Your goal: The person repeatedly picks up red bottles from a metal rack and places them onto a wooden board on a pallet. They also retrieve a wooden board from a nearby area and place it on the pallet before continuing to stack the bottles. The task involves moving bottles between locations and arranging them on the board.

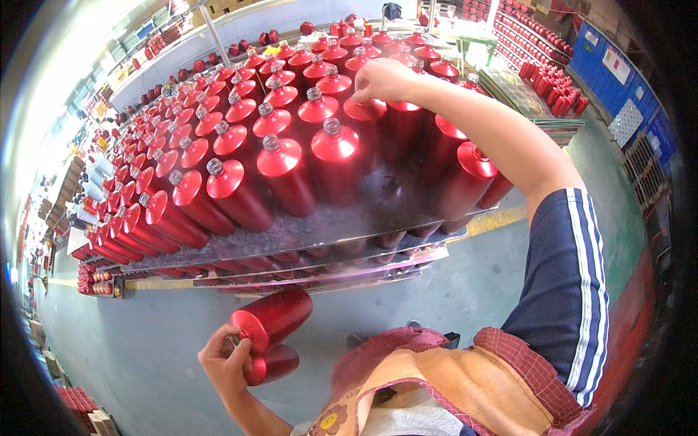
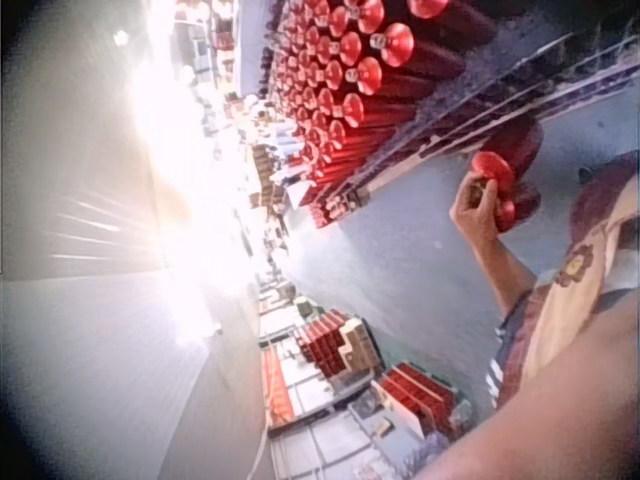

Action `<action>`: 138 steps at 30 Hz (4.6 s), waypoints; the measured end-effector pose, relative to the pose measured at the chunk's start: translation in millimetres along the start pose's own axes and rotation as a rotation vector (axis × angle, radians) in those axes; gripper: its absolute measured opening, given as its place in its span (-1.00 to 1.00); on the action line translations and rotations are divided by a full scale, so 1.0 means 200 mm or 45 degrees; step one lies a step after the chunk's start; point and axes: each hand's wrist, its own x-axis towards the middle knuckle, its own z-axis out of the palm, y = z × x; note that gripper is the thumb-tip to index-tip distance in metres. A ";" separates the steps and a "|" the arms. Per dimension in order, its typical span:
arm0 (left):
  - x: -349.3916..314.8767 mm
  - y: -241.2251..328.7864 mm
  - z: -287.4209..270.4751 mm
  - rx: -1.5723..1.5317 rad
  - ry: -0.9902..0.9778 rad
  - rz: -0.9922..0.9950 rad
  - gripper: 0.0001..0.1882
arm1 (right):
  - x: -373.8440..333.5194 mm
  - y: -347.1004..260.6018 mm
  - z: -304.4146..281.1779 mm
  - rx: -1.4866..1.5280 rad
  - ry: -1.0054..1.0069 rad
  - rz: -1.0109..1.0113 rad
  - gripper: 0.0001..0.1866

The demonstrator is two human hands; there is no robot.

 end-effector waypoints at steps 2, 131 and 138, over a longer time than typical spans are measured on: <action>-0.01 -0.01 -0.01 0.003 0.011 -0.010 -0.77 | 0.01 -0.01 0.00 -0.031 -0.022 0.005 -0.66; 0.42 -0.20 1.59 -0.458 -0.661 0.563 -0.06 | -1.66 -0.13 0.56 0.683 1.364 0.494 -0.24; 0.42 0.01 1.65 -0.369 -0.573 0.595 -0.09 | -1.76 0.49 0.38 1.374 1.359 0.767 -0.42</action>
